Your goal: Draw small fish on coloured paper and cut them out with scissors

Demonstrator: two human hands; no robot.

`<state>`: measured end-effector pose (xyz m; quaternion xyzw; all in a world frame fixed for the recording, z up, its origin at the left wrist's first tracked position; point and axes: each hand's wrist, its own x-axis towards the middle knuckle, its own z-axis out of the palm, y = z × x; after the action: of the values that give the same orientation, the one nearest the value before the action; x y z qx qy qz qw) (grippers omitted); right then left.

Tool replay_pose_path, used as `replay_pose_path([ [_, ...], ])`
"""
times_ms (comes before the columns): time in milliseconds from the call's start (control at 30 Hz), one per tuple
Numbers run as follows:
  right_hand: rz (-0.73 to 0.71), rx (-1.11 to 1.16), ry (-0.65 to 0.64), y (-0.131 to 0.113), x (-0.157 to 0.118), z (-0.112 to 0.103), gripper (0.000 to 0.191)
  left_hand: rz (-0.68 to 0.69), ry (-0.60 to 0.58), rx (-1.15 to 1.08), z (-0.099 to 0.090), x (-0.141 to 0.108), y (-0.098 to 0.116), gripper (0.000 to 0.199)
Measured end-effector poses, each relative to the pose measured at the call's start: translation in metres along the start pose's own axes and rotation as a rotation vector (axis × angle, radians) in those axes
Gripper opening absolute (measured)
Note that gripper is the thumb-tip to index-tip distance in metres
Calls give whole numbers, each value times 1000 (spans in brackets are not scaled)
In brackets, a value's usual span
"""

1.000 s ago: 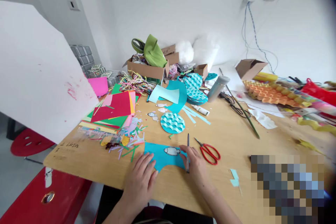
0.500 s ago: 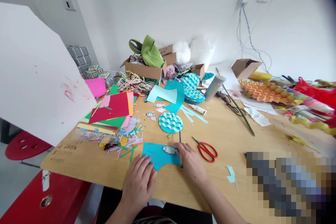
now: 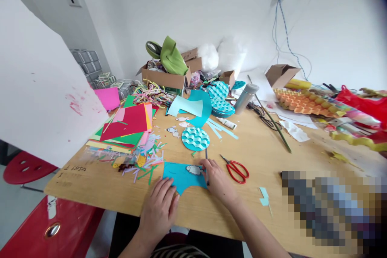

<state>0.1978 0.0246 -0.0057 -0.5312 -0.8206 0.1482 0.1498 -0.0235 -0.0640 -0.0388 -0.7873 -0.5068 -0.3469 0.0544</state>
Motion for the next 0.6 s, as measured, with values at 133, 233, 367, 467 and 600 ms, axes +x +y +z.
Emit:
replay_pose_path([
  [133,28,45,-44,7,7,2,31,20,32,6,2,-1,0,17],
  [233,19,35,-35,9,10,2,34,15,33,8,2,-1,0,17],
  [367,-27,33,29,10,8,5,36,13,48,9,1,-1,0,19],
  [467,-44,59,56,10,6,8,35,14,49,13,1,-1,0,19],
  [600,-13,142,52,11,3,8,31,16,39,14,1,-1,0,19],
])
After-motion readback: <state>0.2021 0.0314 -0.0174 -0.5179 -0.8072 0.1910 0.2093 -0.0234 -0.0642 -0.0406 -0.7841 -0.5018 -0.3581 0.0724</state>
